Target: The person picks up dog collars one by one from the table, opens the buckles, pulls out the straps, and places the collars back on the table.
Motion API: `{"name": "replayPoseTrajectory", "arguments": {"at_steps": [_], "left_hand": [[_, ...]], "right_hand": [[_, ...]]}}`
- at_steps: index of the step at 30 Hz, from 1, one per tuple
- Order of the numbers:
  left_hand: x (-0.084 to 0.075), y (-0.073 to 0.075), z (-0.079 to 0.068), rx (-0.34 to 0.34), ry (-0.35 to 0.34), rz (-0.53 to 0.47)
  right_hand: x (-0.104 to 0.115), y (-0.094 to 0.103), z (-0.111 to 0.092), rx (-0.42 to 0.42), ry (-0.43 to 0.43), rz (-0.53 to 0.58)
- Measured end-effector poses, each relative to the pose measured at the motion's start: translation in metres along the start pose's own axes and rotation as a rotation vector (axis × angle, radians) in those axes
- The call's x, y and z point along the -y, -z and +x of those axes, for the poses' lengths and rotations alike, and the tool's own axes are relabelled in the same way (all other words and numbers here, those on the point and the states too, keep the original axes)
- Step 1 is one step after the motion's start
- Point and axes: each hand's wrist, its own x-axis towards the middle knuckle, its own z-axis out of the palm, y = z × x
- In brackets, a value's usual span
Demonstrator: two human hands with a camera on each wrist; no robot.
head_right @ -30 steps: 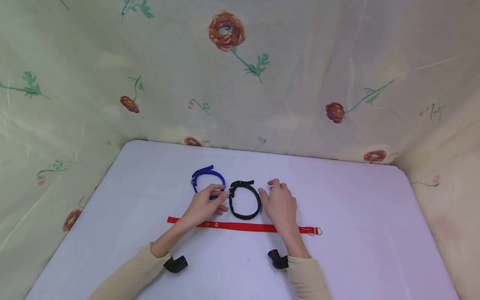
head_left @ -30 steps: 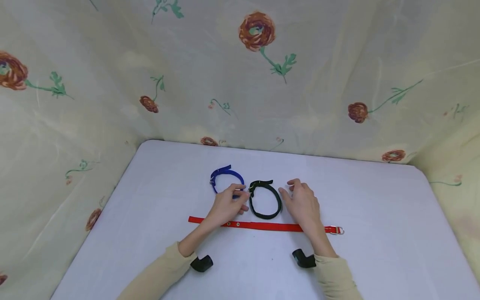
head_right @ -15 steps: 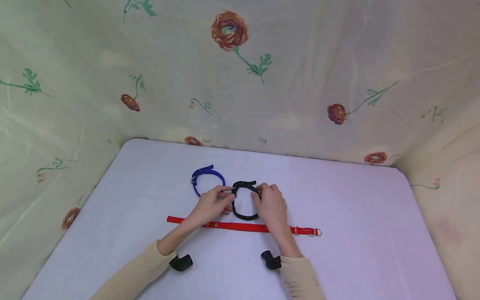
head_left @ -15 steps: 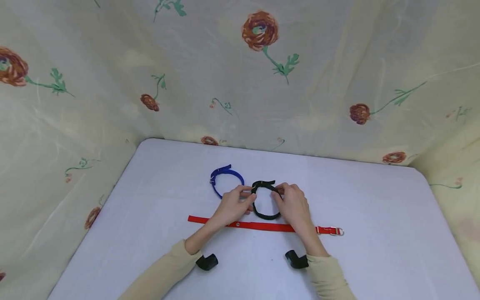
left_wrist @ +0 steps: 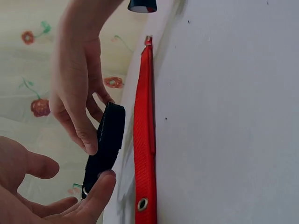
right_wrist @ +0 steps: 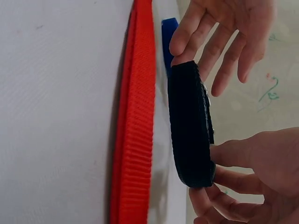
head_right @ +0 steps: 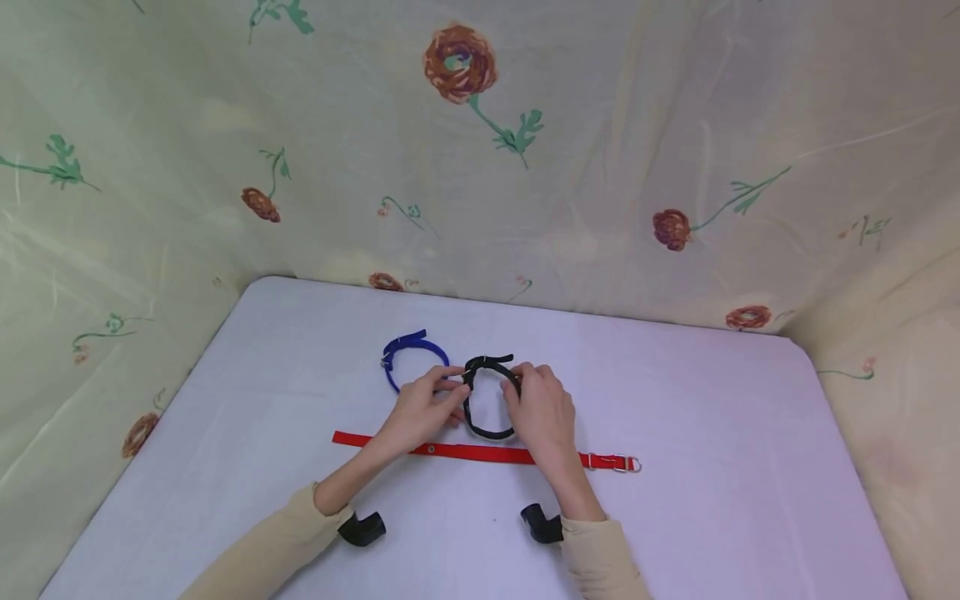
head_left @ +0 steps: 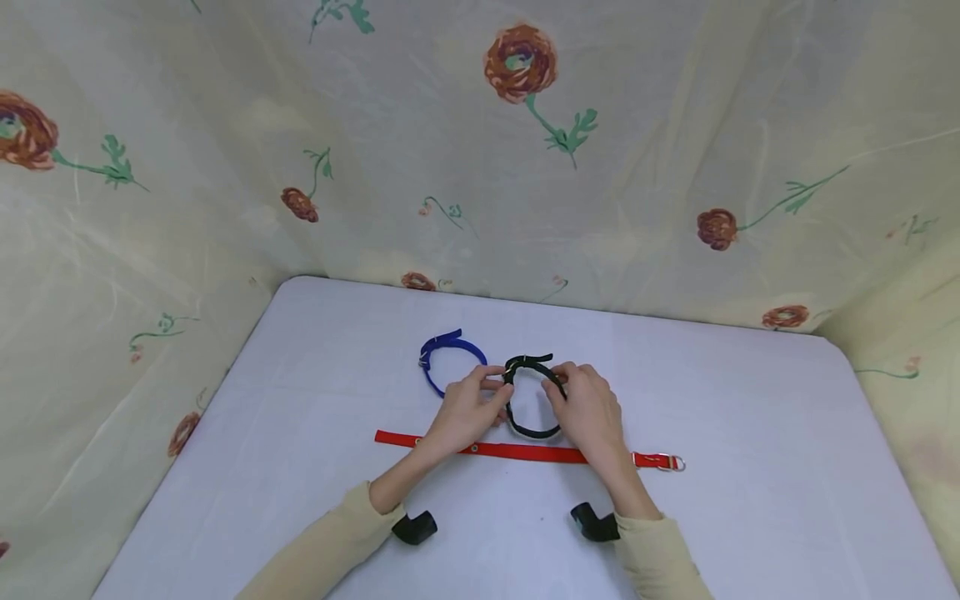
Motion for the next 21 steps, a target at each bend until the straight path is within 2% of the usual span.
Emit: {"name": "replayPoseTrajectory", "arguments": {"at_steps": [5,13,21], "left_hand": [[-0.004,0.003,-0.01,-0.029,0.003,-0.057],[-0.005,0.005,-0.02,-0.053,-0.006,-0.074],[-0.002,0.008,-0.028,-0.009,0.022,-0.121]], "right_hand": [[0.008,0.006,-0.01,-0.016,0.0,0.017],[0.014,0.01,-0.022,-0.061,0.036,0.039],[0.015,0.009,-0.037,-0.097,0.051,0.087]]}}
